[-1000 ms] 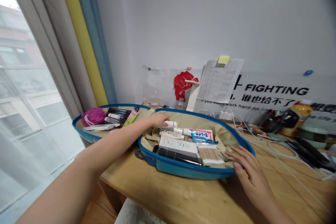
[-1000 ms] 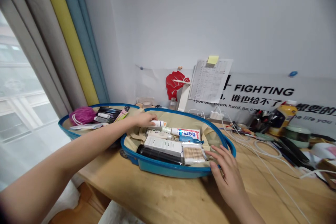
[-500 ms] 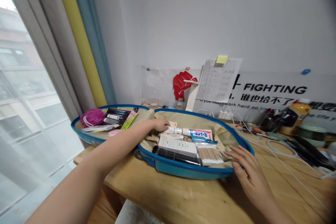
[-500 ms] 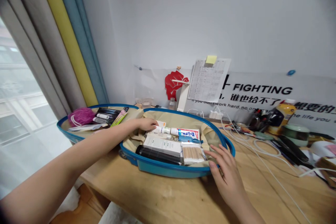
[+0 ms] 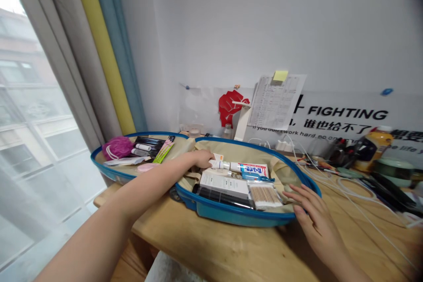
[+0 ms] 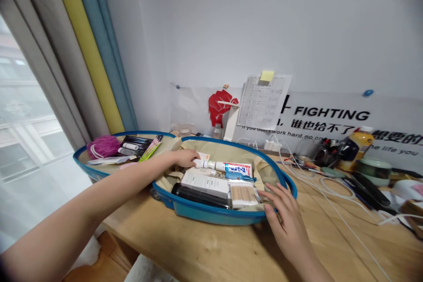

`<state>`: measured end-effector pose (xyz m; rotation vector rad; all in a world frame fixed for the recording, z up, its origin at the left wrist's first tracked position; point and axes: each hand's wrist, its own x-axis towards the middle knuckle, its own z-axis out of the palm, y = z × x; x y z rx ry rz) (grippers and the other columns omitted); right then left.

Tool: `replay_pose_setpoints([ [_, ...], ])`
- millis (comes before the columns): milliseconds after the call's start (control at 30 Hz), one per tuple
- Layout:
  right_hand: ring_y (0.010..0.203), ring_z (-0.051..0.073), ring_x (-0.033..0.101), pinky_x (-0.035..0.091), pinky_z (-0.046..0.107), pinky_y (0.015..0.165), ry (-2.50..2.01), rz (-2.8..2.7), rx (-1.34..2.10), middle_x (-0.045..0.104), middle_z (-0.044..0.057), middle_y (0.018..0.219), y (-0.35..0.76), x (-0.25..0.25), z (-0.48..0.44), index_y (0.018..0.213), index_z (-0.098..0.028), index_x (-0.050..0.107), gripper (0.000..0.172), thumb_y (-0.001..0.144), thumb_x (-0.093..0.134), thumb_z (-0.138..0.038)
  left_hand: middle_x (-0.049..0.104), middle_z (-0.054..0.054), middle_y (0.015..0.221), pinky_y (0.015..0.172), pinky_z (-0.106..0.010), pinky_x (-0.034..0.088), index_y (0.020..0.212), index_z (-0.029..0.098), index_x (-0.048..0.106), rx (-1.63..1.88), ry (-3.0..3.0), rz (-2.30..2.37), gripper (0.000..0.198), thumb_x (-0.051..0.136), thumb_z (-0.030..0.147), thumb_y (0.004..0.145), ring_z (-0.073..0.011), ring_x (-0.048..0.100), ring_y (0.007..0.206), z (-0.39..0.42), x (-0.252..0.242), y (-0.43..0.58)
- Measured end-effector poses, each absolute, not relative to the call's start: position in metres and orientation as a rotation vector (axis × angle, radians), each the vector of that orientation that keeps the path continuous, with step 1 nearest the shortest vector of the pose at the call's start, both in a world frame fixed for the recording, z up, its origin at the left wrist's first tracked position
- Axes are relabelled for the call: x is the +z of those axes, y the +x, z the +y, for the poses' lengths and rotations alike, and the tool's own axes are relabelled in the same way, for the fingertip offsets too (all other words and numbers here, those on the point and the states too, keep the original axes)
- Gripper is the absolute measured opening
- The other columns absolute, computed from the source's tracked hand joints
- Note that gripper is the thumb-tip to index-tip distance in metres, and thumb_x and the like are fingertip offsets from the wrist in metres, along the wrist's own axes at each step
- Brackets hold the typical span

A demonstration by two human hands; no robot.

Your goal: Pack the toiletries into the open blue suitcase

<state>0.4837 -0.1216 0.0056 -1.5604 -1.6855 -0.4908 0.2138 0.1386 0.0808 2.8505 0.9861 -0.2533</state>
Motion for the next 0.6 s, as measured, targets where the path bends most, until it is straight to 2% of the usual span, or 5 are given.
replay_pose_setpoints([
  [100,0.121,0.029,0.051,0.046,0.051,0.095,-1.568,-1.676,-0.485,0.064,0.008,0.116,0.484,0.0052,-0.1218,0.104,-0.026,0.067,0.044,0.091,0.034,-0.051,0.059,-0.006,0.123,0.096,-0.032,0.041,0.128,0.024,0.045,-0.233,2.851,0.957,0.053,0.058,0.022,0.077,-0.0217,0.055,0.112,0.1347,0.0829,0.2145],
  [200,0.122,0.029,0.05,0.045,0.051,0.096,-1.591,-1.671,-0.457,0.064,0.008,0.116,0.4842,0.0049,-0.1219,0.104,-0.026,0.067,0.046,0.09,0.034,-0.054,0.058,-0.006,0.121,0.091,-0.03,0.043,0.118,0.024,0.051,-0.249,2.837,0.919,0.039,0.055,0.021,0.079,-0.02,0.058,0.106,0.1308,0.0838,0.2154],
  [300,0.121,0.029,0.051,0.045,0.051,0.096,-1.589,-1.666,-0.457,0.064,0.008,0.117,0.4838,0.0053,-0.1221,0.104,-0.026,0.067,0.045,0.09,0.034,-0.053,0.058,-0.005,0.118,0.088,-0.029,0.044,0.114,0.024,0.053,-0.259,2.82,0.883,0.032,0.055,0.028,0.082,-0.02,0.058,0.103,0.1292,0.084,0.216],
  [600,0.118,0.029,0.053,0.047,0.05,0.092,-1.554,-1.697,-0.527,0.065,0.008,0.115,0.4816,0.0088,-0.1224,0.103,-0.025,0.066,0.041,0.092,0.034,-0.049,0.051,-0.006,0.124,0.091,-0.031,0.042,0.113,0.025,0.054,-0.291,2.793,0.845,0.041,0.066,0.037,0.075,-0.0224,0.053,0.109,0.1315,0.082,0.2154],
])
